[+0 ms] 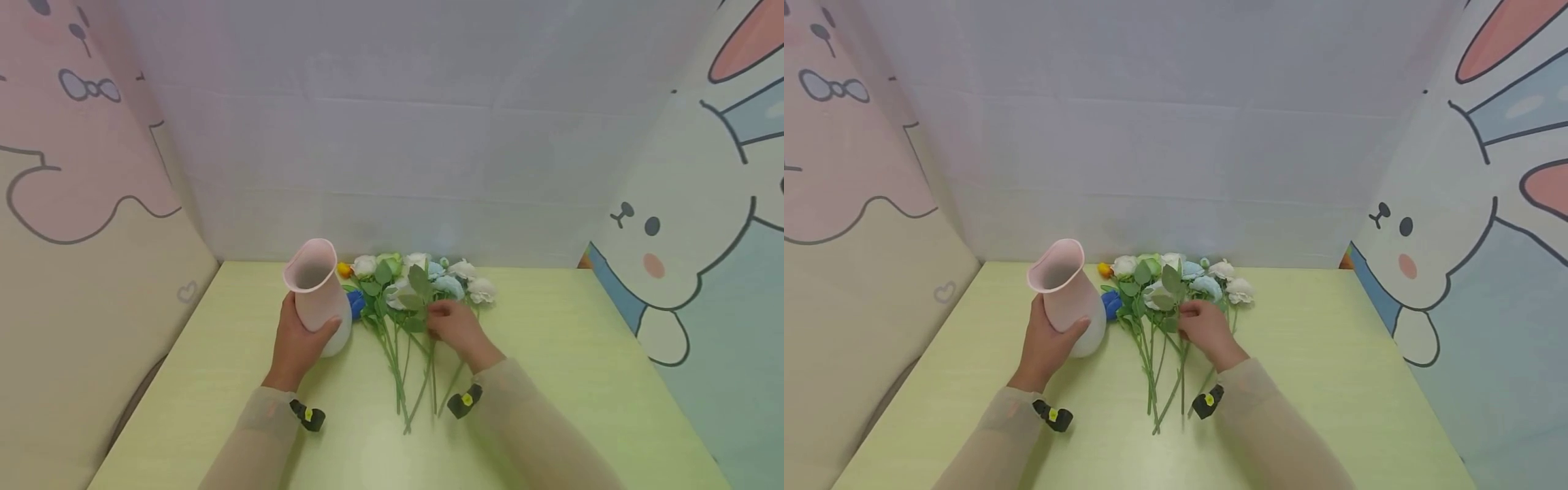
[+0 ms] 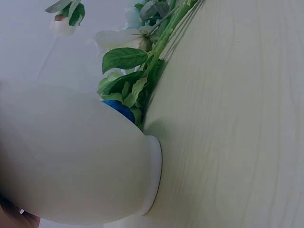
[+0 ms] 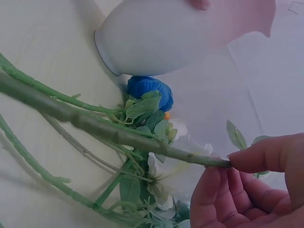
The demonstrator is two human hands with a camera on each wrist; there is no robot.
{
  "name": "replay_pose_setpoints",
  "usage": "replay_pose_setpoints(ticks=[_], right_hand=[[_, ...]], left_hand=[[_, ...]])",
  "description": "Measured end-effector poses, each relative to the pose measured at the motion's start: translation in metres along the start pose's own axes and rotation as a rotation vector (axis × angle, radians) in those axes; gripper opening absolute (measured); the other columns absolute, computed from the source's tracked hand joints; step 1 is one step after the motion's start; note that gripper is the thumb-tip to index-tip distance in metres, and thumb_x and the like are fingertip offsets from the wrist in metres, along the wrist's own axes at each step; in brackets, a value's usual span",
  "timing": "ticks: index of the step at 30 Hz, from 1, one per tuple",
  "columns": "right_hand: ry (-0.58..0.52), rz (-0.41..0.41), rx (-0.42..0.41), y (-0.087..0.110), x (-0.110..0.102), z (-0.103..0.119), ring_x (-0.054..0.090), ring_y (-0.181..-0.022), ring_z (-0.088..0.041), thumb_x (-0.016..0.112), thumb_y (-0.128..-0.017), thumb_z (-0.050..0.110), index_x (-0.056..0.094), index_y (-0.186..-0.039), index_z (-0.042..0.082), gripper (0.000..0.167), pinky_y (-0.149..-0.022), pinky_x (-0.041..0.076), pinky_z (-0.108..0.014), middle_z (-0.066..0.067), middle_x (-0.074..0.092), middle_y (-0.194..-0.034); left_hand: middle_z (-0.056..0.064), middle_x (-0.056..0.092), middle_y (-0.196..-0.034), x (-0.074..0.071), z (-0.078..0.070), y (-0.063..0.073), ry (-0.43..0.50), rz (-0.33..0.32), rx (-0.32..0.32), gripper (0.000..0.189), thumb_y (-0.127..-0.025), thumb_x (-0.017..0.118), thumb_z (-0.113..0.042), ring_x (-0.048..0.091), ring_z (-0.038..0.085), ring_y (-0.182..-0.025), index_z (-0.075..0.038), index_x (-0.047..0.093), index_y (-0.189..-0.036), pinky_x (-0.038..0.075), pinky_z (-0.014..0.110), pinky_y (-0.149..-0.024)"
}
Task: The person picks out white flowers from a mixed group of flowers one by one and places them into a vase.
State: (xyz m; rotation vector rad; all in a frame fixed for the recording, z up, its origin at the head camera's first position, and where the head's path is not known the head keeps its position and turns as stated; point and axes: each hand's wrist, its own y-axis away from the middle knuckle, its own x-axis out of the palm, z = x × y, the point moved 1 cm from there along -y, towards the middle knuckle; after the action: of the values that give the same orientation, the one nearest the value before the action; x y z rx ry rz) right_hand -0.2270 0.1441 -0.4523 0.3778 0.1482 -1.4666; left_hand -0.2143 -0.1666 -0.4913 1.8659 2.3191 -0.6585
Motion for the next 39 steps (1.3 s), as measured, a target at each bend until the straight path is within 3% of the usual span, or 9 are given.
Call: replay_pose_setpoints(ticks=[8, 14, 21, 26, 33, 39], right_hand=[[-0.018, 0.019, -0.057, 0.002, 0.004, 0.022, 0.07, -0.087, -0.022, 0.061, -0.095, 0.002, 0.061, -0.129, -0.007, 0.035, -0.083, 0.059, -0.035, -0.019, 0.065, -0.114], [-0.112, 0.042, -0.104, 0.004, 0.009, 0.041, 0.069, -0.089, -0.024, 0.063, -0.096, -0.002, 0.058, -0.126, -0.01, 0.031, -0.082, 0.059, -0.035, -0.022, 0.063, -0.113], [-0.083, 0.046, -0.206, 0.005, 0.005, 0.064, 0.068, -0.098, -0.026, 0.064, -0.099, 0.003, 0.057, -0.127, -0.006, 0.03, -0.086, 0.058, -0.039, -0.018, 0.064, -0.116], [-0.129, 0.07, -0.271, 0.007, 0.002, 0.084, 0.067, -0.102, -0.032, 0.063, -0.1, 0.001, 0.054, -0.13, -0.007, 0.033, -0.091, 0.057, -0.045, -0.02, 0.062, -0.118], [-0.124, 0.079, -0.349, 0.008, -0.003, 0.109, 0.068, -0.103, -0.03, 0.065, -0.101, 0.008, 0.055, -0.127, -0.002, 0.029, -0.089, 0.057, -0.037, -0.02, 0.063, -0.117], [-0.172, 0.086, -0.42, 0.007, -0.002, 0.129, 0.069, -0.102, -0.033, 0.066, -0.101, 0.009, 0.058, -0.122, 0.002, 0.024, -0.088, 0.057, -0.039, -0.02, 0.065, -0.113]], left_hand=[[0.007, 0.046, -0.145, 0.0, 0.002, 0.001, -0.006, 0.005, -0.022, 0.097, -0.083, 0.087, -0.037, 0.051, 0.032, -0.126, -0.018, 0.028, -0.157, 0.04, 0.063, -0.106], [0.007, 0.047, -0.145, 0.0, 0.003, 0.001, -0.004, -0.001, -0.023, 0.098, -0.082, 0.088, -0.038, 0.051, 0.032, -0.125, -0.018, 0.028, -0.157, 0.04, 0.063, -0.105], [0.006, 0.048, -0.144, 0.001, 0.003, 0.0, -0.012, -0.012, -0.002, 0.096, -0.082, 0.088, -0.037, 0.052, 0.032, -0.124, -0.017, 0.03, -0.156, 0.041, 0.063, -0.104], [0.005, 0.048, -0.143, 0.002, 0.004, 0.0, -0.021, -0.025, -0.007, 0.095, -0.081, 0.088, -0.037, 0.052, 0.03, -0.124, -0.018, 0.031, -0.155, 0.041, 0.062, -0.105], [0.006, 0.047, -0.145, 0.002, 0.001, 0.002, -0.02, -0.013, -0.026, 0.098, -0.082, 0.087, -0.039, 0.051, 0.031, -0.125, -0.018, 0.029, -0.157, 0.041, 0.063, -0.105], [0.006, 0.048, -0.144, 0.002, 0.0, 0.001, -0.02, -0.018, -0.019, 0.097, -0.082, 0.088, -0.038, 0.052, 0.031, -0.124, -0.018, 0.029, -0.157, 0.041, 0.062, -0.104]])
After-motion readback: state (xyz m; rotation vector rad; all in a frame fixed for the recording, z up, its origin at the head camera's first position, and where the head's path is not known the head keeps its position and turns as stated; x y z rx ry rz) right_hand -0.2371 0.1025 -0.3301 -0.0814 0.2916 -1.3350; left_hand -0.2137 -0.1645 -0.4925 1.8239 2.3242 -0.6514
